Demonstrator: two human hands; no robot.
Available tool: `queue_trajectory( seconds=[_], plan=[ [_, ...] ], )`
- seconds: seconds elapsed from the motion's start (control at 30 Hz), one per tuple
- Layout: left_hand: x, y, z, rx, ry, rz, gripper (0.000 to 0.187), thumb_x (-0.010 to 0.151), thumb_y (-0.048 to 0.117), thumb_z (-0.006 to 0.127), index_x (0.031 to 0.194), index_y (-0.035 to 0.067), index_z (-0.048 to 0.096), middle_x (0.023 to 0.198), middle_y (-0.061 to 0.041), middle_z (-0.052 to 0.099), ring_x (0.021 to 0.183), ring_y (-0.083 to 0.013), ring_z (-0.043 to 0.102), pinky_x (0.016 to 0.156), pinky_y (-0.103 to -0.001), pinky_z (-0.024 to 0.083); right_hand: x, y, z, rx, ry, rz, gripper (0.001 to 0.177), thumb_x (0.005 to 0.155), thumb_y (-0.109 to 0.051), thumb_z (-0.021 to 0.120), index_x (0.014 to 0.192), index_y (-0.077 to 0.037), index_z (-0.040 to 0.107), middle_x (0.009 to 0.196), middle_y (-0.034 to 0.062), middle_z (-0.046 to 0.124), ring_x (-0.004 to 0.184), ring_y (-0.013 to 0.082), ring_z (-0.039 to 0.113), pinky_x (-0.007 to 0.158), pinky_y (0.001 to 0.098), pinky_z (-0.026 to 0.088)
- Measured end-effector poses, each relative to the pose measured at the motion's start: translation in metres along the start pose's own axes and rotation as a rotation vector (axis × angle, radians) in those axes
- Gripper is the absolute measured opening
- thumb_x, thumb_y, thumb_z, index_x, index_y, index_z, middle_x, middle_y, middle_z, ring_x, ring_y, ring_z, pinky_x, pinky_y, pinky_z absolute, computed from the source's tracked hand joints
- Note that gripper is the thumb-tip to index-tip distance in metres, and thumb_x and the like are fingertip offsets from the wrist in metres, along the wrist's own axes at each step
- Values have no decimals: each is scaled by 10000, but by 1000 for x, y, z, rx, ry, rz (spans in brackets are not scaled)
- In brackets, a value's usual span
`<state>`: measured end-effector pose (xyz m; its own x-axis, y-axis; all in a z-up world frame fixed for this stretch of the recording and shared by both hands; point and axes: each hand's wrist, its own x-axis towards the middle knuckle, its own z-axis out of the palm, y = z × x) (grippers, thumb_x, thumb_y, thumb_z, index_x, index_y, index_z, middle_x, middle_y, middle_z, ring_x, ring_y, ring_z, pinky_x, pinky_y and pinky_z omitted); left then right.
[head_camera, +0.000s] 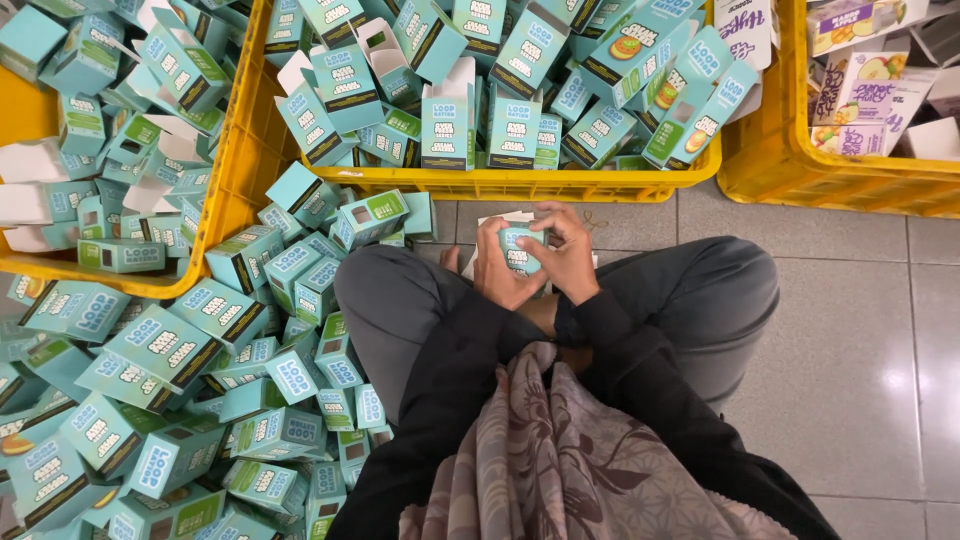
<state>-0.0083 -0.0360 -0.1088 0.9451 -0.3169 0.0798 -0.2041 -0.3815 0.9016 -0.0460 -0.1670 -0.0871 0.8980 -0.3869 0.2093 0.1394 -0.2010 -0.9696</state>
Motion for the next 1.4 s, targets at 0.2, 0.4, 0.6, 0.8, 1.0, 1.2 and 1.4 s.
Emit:
queue_trajectory(
  seconds=[0.2, 0.4, 0.6, 0.8, 1.0, 1.2, 1.4],
  plan=[
    [3, 17, -5, -55, 34, -5, 998, 555, 387, 922, 1362, 208, 364, 1389, -123, 491, 1132, -502, 648, 886, -677, 553, -1, 8, -7, 18, 15, -19, 286, 906, -67, 859, 1033, -3, 610, 1397, 237, 503, 1122, 522, 638, 854, 515, 609],
    [-7, 1, 6, -71, 29, -59, 1000, 550, 384, 916, 1356, 210, 350, 1301, -138, 559, 1106, -502, 662, 884, -668, 556, -6, 15, -8, 48, 1, -19, 291, 888, -68, 869, 1003, 4, 612, 1383, 210, 514, 1146, 493, 642, 881, 485, 605],
    [-6, 8, 8, -61, 75, -76, 1048, 539, 378, 907, 1385, 181, 320, 1369, -137, 578, 1156, -471, 663, 926, -621, 551, -3, 3, -9, 1, -44, -37, 259, 949, -96, 813, 1032, -16, 581, 1396, 192, 465, 1175, 511, 622, 936, 554, 590],
    [-2, 9, 6, -113, 7, -155, 1007, 519, 327, 866, 1368, 198, 342, 1172, -160, 637, 1063, -498, 684, 832, -615, 532, 30, -11, -27, -35, -186, 95, 518, 1080, -369, 589, 1433, -32, 415, 1415, 281, 505, 1231, 565, 572, 928, 665, 541],
    [-2, 19, 2, -117, -46, -142, 978, 527, 247, 844, 1365, 190, 344, 1141, -189, 633, 1028, -528, 683, 807, -560, 532, 124, 61, -29, -571, -33, 182, 692, 903, -582, 804, 1314, -115, 501, 1196, 176, 706, 1064, 369, 715, 878, 501, 589],
    [-1, 0, 1, -69, -190, -137, 1026, 531, 258, 889, 1392, 164, 339, 1287, -223, 569, 1103, -576, 637, 863, -685, 544, 157, 5, 29, -1069, -158, 344, 1124, 815, -876, 599, 1376, 80, 414, 1250, 325, 663, 1178, 458, 659, 1031, 569, 490],
    [3, 4, -1, 6, -317, -238, 1040, 551, 286, 899, 1392, 168, 298, 1377, -201, 515, 1189, -552, 614, 1003, -671, 534, 171, 29, 45, -932, -90, 470, 1157, 773, -702, 712, 1480, 111, 289, 1323, 326, 625, 1203, 480, 633, 1107, 632, 367]
  ],
)
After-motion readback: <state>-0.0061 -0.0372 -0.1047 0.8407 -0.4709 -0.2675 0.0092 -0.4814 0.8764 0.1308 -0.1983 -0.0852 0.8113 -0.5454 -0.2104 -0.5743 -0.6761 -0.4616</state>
